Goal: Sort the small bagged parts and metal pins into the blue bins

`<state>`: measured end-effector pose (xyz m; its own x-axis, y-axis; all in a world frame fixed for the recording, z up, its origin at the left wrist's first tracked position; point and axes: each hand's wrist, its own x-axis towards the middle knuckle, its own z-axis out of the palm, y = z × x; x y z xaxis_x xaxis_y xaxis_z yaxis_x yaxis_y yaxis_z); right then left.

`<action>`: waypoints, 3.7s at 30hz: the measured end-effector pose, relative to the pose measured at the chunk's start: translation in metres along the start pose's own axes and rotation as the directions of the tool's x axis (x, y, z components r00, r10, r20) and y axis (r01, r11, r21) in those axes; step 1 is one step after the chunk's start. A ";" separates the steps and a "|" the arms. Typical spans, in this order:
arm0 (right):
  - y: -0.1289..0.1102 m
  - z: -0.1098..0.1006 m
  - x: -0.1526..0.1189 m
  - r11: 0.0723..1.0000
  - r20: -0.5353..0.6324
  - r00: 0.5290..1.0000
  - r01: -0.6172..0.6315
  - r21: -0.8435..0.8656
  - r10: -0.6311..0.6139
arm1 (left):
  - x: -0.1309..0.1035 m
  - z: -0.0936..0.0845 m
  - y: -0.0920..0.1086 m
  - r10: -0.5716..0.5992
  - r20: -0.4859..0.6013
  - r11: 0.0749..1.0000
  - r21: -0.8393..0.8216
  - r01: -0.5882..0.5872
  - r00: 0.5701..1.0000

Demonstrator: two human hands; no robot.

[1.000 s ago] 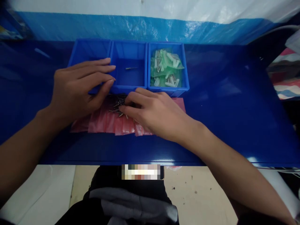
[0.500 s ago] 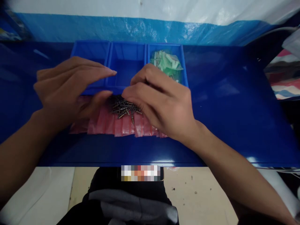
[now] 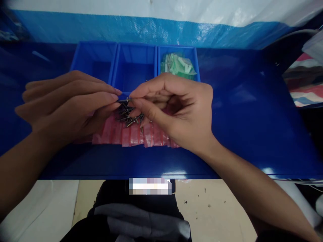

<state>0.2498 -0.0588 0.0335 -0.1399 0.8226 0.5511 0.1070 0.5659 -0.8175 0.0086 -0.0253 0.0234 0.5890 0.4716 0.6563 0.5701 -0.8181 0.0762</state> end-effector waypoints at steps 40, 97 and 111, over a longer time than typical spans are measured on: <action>0.016 -0.018 0.001 0.557 0.727 0.654 0.691 -0.461 -0.209 | 0.001 0.014 -0.022 0.170 0.026 0.975 0.140 -0.172 0.985; -0.005 0.001 -0.002 0.998 0.027 0.999 -0.045 0.036 0.044 | -0.002 0.001 0.007 0.082 -0.101 0.996 0.029 -0.079 0.992; 0.011 -0.005 0.006 0.994 -0.049 0.999 0.026 0.104 -0.021 | -0.007 0.001 -0.001 0.053 -0.125 0.995 0.090 -0.042 0.991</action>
<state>0.2547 -0.0477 0.0283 -0.0934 0.8121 0.5760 0.0005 0.5785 -0.8157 0.0049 -0.0272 0.0180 0.5424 0.3829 0.7478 0.5940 -0.8043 -0.0190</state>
